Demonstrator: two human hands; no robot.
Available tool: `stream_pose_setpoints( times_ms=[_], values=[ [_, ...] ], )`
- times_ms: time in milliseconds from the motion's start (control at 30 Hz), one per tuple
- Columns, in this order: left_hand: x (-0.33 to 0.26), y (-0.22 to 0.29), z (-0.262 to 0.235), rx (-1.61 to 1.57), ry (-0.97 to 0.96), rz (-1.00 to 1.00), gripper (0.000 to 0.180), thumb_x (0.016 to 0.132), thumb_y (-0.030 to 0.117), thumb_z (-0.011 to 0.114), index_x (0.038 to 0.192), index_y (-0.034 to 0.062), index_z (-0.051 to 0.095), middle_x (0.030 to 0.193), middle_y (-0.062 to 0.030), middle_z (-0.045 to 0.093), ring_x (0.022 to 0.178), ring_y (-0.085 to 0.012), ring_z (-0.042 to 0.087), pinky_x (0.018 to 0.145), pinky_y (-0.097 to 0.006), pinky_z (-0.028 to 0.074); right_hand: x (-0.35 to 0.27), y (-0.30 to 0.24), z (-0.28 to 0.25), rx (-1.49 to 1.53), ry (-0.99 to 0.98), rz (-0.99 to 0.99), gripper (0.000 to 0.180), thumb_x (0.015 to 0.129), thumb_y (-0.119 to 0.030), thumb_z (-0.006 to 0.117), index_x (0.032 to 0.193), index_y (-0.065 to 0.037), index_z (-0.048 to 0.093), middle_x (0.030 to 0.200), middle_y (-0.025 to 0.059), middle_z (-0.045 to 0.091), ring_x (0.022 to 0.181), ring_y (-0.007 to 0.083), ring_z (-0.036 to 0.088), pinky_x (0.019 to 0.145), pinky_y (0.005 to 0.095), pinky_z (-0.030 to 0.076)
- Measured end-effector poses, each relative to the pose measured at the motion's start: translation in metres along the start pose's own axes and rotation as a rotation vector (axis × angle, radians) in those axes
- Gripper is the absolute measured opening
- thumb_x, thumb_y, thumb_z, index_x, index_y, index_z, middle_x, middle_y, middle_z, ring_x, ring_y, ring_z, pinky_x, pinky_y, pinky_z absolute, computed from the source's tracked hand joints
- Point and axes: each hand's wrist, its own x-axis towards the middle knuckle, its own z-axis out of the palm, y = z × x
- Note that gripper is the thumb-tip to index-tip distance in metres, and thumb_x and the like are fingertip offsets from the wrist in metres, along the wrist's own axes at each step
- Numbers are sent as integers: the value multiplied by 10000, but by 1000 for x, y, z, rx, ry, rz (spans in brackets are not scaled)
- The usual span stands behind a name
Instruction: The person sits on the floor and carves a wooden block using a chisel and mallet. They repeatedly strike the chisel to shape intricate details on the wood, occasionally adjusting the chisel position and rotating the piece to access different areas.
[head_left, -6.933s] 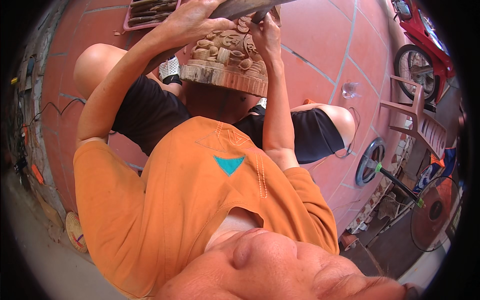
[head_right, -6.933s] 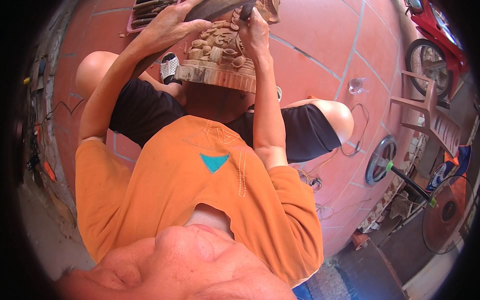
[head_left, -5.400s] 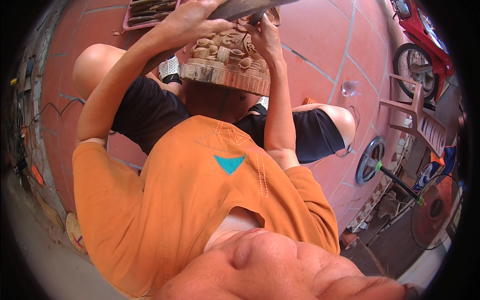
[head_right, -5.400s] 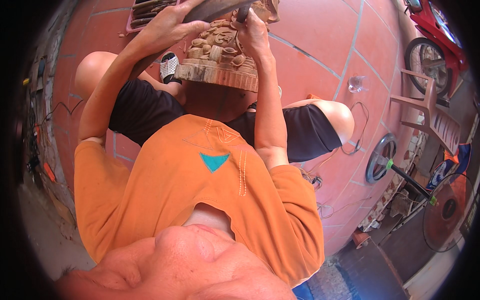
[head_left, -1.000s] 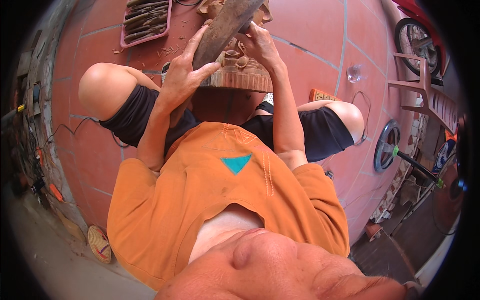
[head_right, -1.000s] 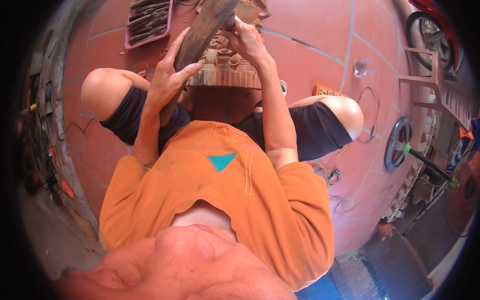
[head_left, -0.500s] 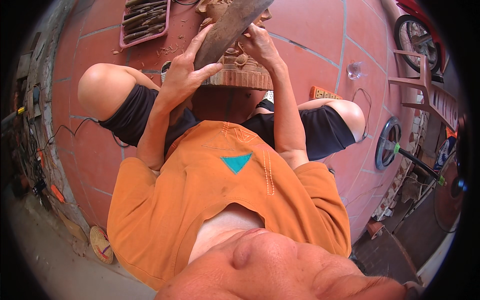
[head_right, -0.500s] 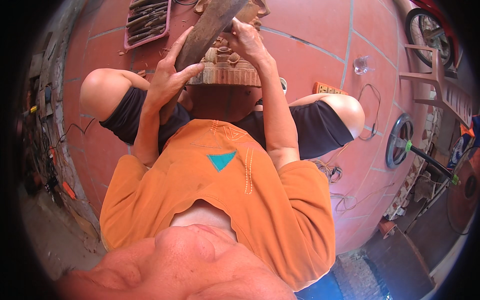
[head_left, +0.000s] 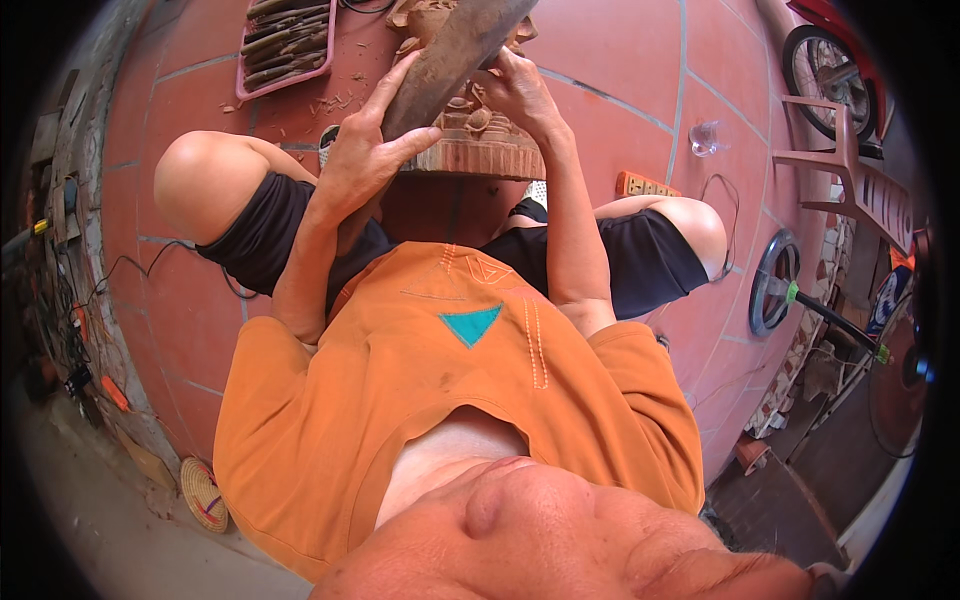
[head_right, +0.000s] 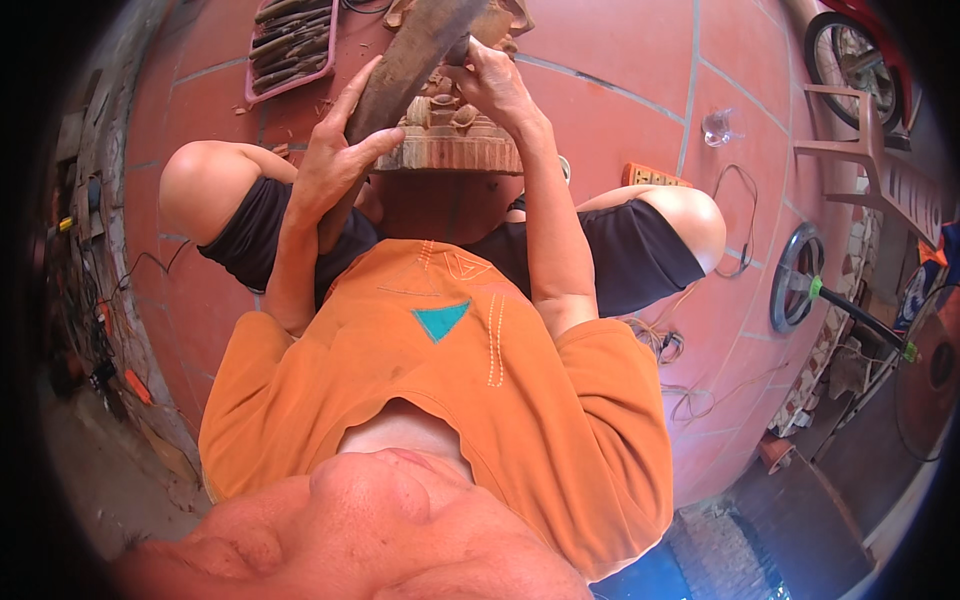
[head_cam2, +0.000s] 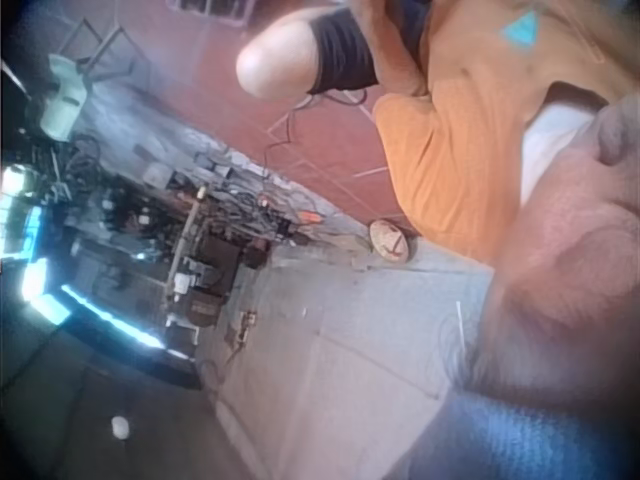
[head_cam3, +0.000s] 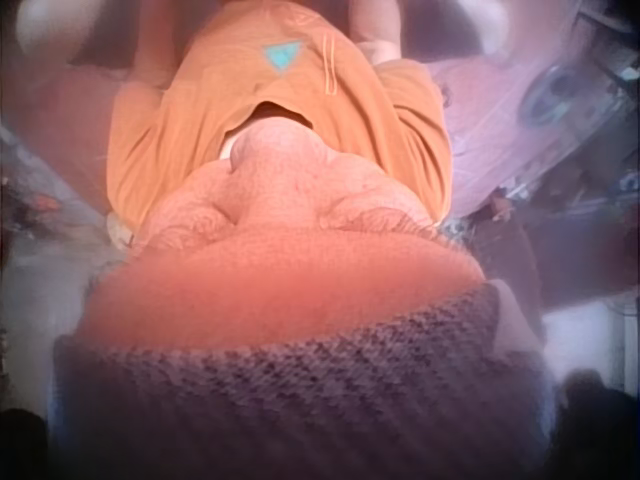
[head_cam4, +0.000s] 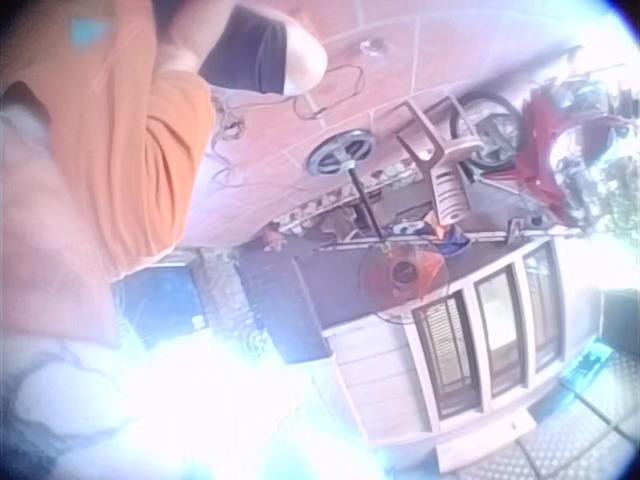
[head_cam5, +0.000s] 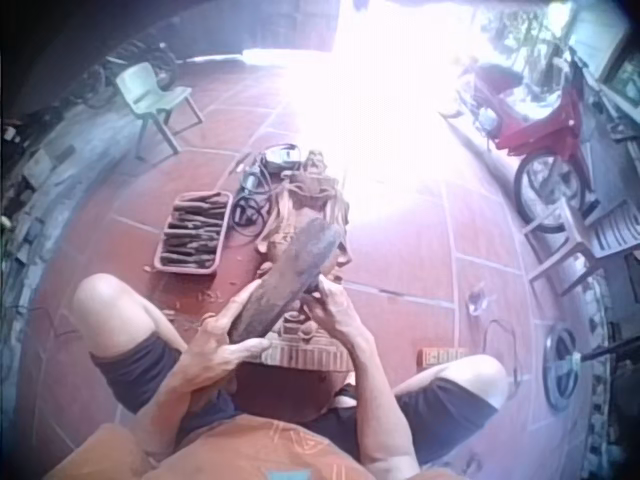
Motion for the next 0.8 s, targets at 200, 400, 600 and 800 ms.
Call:
stream_pose_setpoints(
  times_ms=[200, 400, 600, 800],
  values=[
    [-1, 12, -1, -32, 41, 45, 781, 880, 64, 747, 1565, 36, 371, 1461, -164, 548, 1325, -215, 533, 1118, -332, 410, 0, -5, 0, -62, -19, -14, 246, 913, -132, 711, 1131, -52, 630, 880, 147, 732, 791, 290, 715, 739, 391, 541],
    [-3, 4, -1, 6, -1, 35, 787, 892, 182, 755, 1567, 102, 359, 1438, -226, 569, 1294, -321, 600, 1056, -381, 478, -2, 4, -3, 2, -4, -15, 223, 913, -108, 705, 1115, -48, 633, 848, 128, 722, 747, 236, 694, 719, 387, 541],
    [-2, 0, -1, 85, -15, 62, 791, 891, 177, 755, 1569, 99, 355, 1426, -230, 577, 1267, -300, 620, 1045, -374, 483, -6, 3, -4, 31, -22, 35, 209, 908, -95, 707, 1095, -35, 637, 818, 103, 705, 740, 180, 692, 692, 347, 545],
    [-5, 13, 0, -68, 13, 5, 787, 881, 74, 745, 1572, 70, 369, 1438, -166, 569, 1285, -206, 561, 1084, -325, 440, -8, -2, -6, 53, -49, 34, 175, 909, -104, 712, 1052, -27, 647, 819, 97, 708, 738, 170, 699, 690, 340, 544]
  ],
)
